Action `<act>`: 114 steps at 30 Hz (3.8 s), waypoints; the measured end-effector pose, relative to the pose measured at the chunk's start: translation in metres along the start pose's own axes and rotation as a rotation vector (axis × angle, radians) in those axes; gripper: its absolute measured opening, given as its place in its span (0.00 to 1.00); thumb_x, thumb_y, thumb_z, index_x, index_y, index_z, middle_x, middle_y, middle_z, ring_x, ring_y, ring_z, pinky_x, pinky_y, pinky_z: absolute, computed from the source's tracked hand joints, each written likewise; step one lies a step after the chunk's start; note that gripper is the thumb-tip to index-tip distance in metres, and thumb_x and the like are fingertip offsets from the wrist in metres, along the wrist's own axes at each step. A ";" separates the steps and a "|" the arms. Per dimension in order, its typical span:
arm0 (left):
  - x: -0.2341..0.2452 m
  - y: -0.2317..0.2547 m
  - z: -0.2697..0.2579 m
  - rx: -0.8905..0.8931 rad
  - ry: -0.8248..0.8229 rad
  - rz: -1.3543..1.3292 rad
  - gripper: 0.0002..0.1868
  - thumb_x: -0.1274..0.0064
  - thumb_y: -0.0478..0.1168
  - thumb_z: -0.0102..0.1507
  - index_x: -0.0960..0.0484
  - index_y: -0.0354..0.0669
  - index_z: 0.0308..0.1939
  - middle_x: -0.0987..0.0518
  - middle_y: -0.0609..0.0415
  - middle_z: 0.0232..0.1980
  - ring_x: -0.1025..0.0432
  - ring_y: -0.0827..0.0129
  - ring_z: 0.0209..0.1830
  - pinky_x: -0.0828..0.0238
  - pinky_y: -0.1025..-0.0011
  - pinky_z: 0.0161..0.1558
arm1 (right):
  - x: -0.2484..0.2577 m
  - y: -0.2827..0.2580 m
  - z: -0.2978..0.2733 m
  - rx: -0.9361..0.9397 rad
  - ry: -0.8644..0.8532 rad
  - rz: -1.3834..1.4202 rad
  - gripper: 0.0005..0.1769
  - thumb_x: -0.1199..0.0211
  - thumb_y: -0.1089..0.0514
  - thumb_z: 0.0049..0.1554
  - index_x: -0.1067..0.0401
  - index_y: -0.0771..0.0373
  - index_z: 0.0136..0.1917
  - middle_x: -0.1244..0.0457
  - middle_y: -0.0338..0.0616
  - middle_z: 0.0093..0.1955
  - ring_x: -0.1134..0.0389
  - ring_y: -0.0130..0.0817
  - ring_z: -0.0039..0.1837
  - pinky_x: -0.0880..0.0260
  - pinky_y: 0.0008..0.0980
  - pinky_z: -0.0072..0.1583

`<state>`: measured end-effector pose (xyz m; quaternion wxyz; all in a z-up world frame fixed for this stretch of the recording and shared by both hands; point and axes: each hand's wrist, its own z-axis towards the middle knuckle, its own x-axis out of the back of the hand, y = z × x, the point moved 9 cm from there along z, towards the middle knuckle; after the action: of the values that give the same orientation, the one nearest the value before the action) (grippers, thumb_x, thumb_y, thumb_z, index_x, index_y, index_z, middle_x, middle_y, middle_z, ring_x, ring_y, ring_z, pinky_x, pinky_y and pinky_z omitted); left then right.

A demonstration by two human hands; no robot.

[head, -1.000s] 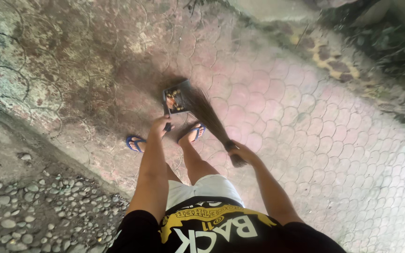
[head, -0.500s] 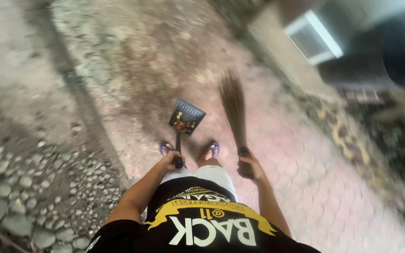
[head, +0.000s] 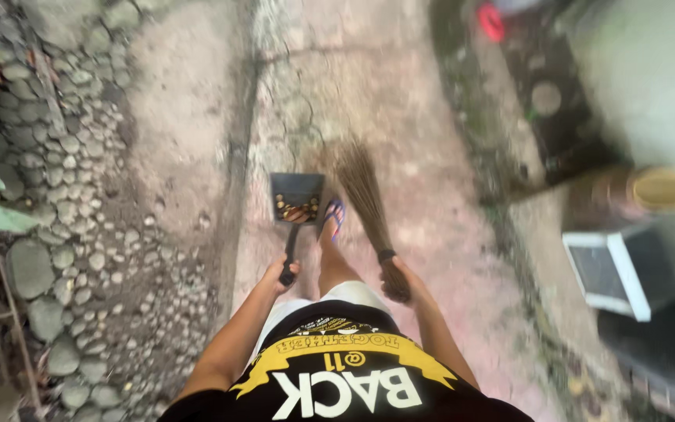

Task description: The person sweeps debris from a paved outdoor area into a dustpan using a broom, then dumps the collected material into a wheelbarrow.

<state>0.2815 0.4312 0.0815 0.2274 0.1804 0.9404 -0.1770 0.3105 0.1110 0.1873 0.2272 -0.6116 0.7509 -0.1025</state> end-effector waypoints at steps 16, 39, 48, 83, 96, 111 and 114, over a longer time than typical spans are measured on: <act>-0.389 0.248 0.074 -0.214 -0.311 -0.172 0.08 0.50 0.29 0.62 0.28 0.30 0.45 0.24 0.49 0.38 0.31 0.78 0.25 0.28 0.82 0.29 | -0.233 -0.404 0.208 -0.203 -0.292 0.751 0.22 0.34 0.58 0.46 0.32 0.74 0.51 0.32 0.54 0.46 0.27 0.44 0.47 0.20 0.35 0.53; -0.994 0.606 0.296 0.103 -0.276 0.196 0.11 0.45 0.36 0.65 0.31 0.41 0.32 0.31 0.58 0.26 0.33 0.77 0.22 0.32 0.82 0.25 | -0.428 -0.960 0.498 -0.247 -0.682 1.307 0.26 0.35 0.62 0.52 0.39 0.77 0.58 0.38 0.43 0.42 0.32 0.30 0.43 0.25 0.29 0.48; -1.234 0.695 0.403 0.098 -0.324 0.135 0.10 0.46 0.37 0.66 0.32 0.41 0.34 0.30 0.59 0.29 0.32 0.79 0.23 0.31 0.83 0.27 | -0.479 -1.239 0.599 -0.275 -0.729 1.059 0.22 0.38 0.62 0.55 0.39 0.76 0.58 0.39 0.42 0.42 0.34 0.31 0.44 0.25 0.29 0.51; -2.149 1.059 0.790 0.044 -0.444 0.390 0.07 0.48 0.35 0.66 0.29 0.38 0.37 0.28 0.55 0.33 0.32 0.78 0.25 0.29 0.81 0.27 | -0.551 -2.129 1.057 0.220 -0.784 0.935 0.26 0.39 0.60 0.57 0.40 0.72 0.65 0.41 0.44 0.46 0.35 0.28 0.44 0.26 0.30 0.48; -2.478 1.172 0.933 -0.092 -0.549 0.626 0.11 0.45 0.39 0.67 0.30 0.37 0.38 0.29 0.53 0.31 0.32 0.75 0.25 0.29 0.77 0.26 | -0.580 -2.409 1.192 0.340 -0.794 0.923 0.30 0.39 0.61 0.56 0.41 0.70 0.69 0.41 0.44 0.48 0.35 0.28 0.44 0.26 0.29 0.48; -2.685 1.318 1.093 -0.840 -0.026 1.565 0.22 0.42 0.32 0.53 0.35 0.32 0.47 0.23 0.46 0.29 0.26 0.63 0.16 0.27 0.64 0.21 | -0.551 -2.536 1.353 0.466 -0.017 0.394 0.18 0.36 0.58 0.53 0.36 0.68 0.53 0.34 0.46 0.38 0.30 0.34 0.37 0.23 0.37 0.41; -2.677 1.322 1.082 -0.881 0.171 1.809 0.26 0.42 0.36 0.54 0.34 0.37 0.54 0.19 0.42 0.32 0.22 0.56 0.24 0.25 0.58 0.30 | -0.540 -2.531 1.351 0.500 0.076 0.312 0.16 0.35 0.60 0.51 0.36 0.67 0.50 0.34 0.48 0.38 0.30 0.36 0.36 0.24 0.39 0.39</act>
<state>3.4566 0.4424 0.1632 0.2544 0.7381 0.4452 0.4386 3.2278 0.2146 0.2136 0.3554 -0.4093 0.7954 -0.2711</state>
